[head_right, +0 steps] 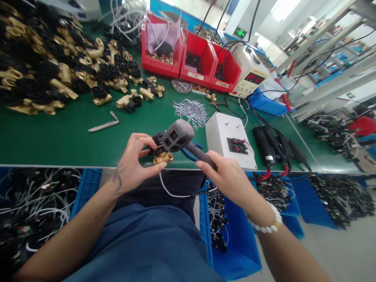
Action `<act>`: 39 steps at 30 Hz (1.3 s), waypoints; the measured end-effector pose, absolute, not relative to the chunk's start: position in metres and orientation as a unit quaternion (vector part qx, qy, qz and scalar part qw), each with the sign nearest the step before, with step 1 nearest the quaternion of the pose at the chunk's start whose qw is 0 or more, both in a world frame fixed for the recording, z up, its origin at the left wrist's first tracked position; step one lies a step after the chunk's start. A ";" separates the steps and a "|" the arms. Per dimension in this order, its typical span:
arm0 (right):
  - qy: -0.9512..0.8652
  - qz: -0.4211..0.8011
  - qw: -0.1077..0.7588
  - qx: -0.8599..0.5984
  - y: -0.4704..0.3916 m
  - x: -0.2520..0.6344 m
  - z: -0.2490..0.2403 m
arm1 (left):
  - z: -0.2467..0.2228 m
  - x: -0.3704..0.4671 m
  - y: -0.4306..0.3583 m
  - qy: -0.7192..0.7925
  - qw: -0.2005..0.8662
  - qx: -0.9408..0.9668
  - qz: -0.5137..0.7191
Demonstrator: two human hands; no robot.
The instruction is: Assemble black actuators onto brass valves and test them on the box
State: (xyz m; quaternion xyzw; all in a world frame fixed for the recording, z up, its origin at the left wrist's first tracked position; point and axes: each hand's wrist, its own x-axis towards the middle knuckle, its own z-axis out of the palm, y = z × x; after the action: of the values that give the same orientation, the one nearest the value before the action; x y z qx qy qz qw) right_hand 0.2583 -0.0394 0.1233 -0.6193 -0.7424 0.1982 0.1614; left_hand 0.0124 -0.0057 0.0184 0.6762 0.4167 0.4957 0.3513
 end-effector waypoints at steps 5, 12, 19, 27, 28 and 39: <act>-0.632 0.211 0.434 -0.607 -0.044 0.255 0.135 | 0.020 0.013 -0.006 0.414 0.344 0.684 0.491; -0.736 0.217 0.181 -0.616 -0.033 0.251 0.130 | 0.020 0.012 -0.005 0.414 0.342 0.683 0.495; -0.708 0.181 0.316 -0.606 -0.034 0.249 0.122 | 0.020 0.011 -0.004 0.411 0.331 0.689 0.497; -0.644 0.145 0.457 -0.596 -0.038 0.253 0.140 | 0.014 0.011 -0.004 0.412 0.362 0.667 0.504; -0.633 0.143 0.492 -0.581 -0.038 0.251 0.140 | 0.014 0.011 -0.004 0.413 0.361 0.672 0.498; -0.701 0.146 0.430 -0.550 -0.027 0.253 0.135 | 0.010 0.006 -0.002 0.396 0.333 0.705 0.485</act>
State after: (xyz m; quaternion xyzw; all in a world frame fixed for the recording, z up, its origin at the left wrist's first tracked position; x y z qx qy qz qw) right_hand 0.2529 -0.0265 0.1345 -0.5499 -0.7007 0.1460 0.4305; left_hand 0.0064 -0.0025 0.0102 0.7050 0.3962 0.4849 0.3331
